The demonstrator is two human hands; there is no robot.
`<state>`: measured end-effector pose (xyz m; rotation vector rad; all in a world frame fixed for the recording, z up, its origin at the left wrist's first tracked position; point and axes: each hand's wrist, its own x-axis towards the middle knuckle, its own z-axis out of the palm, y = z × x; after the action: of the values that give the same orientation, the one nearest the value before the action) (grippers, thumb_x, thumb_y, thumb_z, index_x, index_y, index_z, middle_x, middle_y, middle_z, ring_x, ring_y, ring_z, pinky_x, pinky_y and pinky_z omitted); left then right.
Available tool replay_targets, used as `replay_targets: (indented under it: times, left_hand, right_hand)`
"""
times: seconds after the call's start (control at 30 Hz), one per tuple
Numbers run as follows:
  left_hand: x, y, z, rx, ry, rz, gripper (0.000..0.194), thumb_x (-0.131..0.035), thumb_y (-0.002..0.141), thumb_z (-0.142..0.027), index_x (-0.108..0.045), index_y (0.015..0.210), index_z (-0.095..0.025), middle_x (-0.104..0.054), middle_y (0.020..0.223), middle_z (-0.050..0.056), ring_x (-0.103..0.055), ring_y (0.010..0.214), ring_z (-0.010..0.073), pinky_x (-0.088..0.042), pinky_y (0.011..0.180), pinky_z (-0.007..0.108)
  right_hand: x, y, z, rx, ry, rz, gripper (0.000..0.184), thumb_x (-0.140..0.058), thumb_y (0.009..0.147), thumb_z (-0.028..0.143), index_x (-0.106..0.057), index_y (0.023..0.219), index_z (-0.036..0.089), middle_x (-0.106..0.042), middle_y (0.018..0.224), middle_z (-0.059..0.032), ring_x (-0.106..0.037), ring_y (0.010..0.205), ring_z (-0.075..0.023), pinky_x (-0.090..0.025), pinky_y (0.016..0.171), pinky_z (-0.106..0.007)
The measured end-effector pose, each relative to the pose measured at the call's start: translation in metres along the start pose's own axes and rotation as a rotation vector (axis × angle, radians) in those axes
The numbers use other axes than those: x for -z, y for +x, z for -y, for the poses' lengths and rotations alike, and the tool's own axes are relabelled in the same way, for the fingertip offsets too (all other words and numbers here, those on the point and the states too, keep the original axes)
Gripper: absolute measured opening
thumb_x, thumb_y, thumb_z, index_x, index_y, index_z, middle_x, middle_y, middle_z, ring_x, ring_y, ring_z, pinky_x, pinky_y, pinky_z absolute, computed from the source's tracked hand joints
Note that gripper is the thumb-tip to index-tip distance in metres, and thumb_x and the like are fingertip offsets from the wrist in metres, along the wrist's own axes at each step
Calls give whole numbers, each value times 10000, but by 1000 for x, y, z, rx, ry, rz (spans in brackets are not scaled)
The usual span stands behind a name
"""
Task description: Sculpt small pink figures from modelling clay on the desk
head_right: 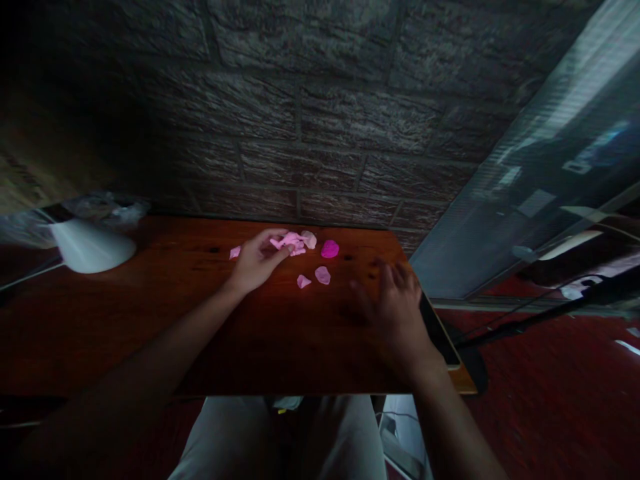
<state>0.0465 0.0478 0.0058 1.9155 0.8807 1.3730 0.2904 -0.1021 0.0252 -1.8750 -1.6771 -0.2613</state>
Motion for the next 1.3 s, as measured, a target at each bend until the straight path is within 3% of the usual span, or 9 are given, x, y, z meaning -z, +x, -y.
replay_targets:
  times: [0.07, 0.17, 0.3, 0.43, 0.53, 0.67, 0.77, 0.9, 1.3]
  left_hand:
    - [-1, -1, -2, -2, -12, 14, 268, -726, 827, -266, -686, 1082, -193, -766, 991, 55, -692, 823, 170, -549, 742, 297]
    - [-3, -2, -5, -13, -19, 31, 270, -725, 833, -281, -686, 1085, -195, -766, 980, 51, -686, 804, 163, -547, 730, 291]
    - [-2, -3, -2, -34, 6, 9, 286, -731, 825, -286, -684, 1091, -193, -760, 1042, 58, -692, 879, 173, -553, 794, 309]
    - [3, 1, 5, -8, 12, -30, 306, -734, 823, -316, -679, 1097, -193, -756, 989, 53, -694, 856, 180, -563, 799, 326]
    - [7, 2, 5, -5, 32, -55, 299, -739, 822, -319, -674, 1083, -188, -753, 1036, 62, -698, 911, 192, -564, 851, 355]
    - [9, 1, 0, -9, 41, -36, 290, -730, 835, -308, -667, 1095, -195, -751, 1084, 69, -703, 974, 198, -562, 907, 372]
    - [9, 1, 0, -3, 53, -38, 302, -724, 845, -318, -658, 1114, -198, -755, 1075, 69, -710, 965, 203, -573, 888, 374]
    - [9, 2, 3, 16, 34, -50, 316, -719, 852, -330, -649, 1126, -188, -752, 1088, 87, -716, 976, 212, -576, 887, 372]
    - [4, -1, -4, -62, 41, -58, 324, -747, 831, -273, -683, 1138, -191, -758, 1096, 85, -714, 988, 197, -573, 909, 364]
  right_hand:
    - [7, -18, -24, -99, -209, 61, 557, -602, 909, 531, -571, 1302, 137, -712, 1135, -240, -636, 1153, -440, -463, 954, -655]
    - [14, -22, -33, -73, -207, 110, 529, -587, 922, 499, -558, 1312, 143, -732, 1097, -216, -686, 1040, -394, -485, 946, -610]
    - [11, 13, 10, 90, 104, 20, 453, -618, 928, 410, -590, 1325, 195, -720, 1191, -173, -695, 1057, -338, -537, 928, -500]
    - [-16, 65, 61, 301, 459, 196, 494, -778, 818, 345, -634, 1284, 266, -735, 1166, -67, -706, 999, -252, -560, 910, -402]
    - [-40, 88, 73, 368, 587, 281, 385, -802, 782, 265, -691, 1151, 259, -748, 1068, -30, -699, 935, -204, -552, 888, -361]
    - [-52, 81, 65, 362, 731, 266, 230, -741, 832, 203, -719, 1053, 262, -747, 1067, -17, -696, 823, -159, -551, 797, -316]
    - [-52, 69, 59, 301, 798, 230, 243, -718, 839, 178, -718, 1070, 252, -737, 1063, -24, -653, 653, -111, -539, 685, -276]
    - [-53, 65, 61, 288, 819, 166, 256, -718, 840, 173, -722, 1083, 251, -726, 1046, -28, -637, 633, -101, -516, 619, -244]
    - [-57, 69, 59, 472, 737, 52, 163, -687, 904, 159, -761, 1030, 233, -764, 994, -35, -708, 855, -151, -552, 794, -273]
